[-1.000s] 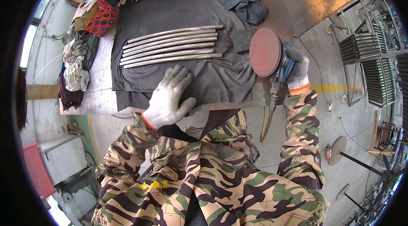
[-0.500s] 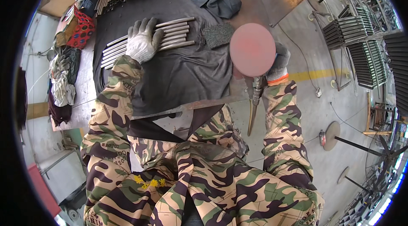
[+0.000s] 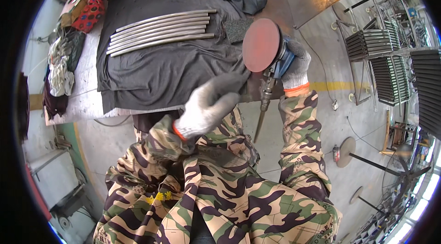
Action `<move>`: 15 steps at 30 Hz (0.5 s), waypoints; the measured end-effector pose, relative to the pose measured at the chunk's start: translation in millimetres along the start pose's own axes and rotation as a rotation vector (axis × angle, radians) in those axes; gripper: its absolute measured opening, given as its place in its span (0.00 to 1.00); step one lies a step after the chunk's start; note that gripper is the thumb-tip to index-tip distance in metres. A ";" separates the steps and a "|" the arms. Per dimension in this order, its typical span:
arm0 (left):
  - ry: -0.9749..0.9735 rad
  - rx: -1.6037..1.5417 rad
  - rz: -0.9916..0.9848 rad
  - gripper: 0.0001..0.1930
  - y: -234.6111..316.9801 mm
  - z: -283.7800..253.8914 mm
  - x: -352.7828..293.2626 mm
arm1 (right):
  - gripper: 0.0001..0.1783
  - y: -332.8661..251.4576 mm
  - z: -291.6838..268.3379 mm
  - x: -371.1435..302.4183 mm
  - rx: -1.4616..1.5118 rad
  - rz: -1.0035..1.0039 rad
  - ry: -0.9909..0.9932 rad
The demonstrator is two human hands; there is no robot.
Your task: Grind and smooth the surface of a bundle of metal tubes using an angle grinder.
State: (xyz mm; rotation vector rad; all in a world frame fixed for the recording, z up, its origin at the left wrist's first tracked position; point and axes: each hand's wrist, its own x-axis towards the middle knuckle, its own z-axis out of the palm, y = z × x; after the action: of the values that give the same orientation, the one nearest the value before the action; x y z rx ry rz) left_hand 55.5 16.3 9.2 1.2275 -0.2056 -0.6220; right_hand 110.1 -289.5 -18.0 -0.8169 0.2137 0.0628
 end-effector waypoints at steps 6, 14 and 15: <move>-0.089 0.007 -0.085 0.28 -35.9 37.2 10.2 | 0.37 11.6 55.9 -15.8 -0.100 -0.107 0.194; -0.075 -0.088 -0.169 0.16 -5.7 61.7 -3.9 | 0.35 5.0 82.1 -41.4 -0.027 -0.098 0.183; -0.072 -0.095 -0.168 0.16 -8.9 61.2 -6.9 | 0.34 7.3 86.1 -49.4 -0.089 -0.105 0.177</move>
State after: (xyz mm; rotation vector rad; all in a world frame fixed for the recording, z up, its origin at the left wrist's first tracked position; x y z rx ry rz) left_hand 18.1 -31.5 23.2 1.1383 -0.1324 -0.8139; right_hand 75.1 -220.4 44.5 -0.9219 0.3362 -0.0995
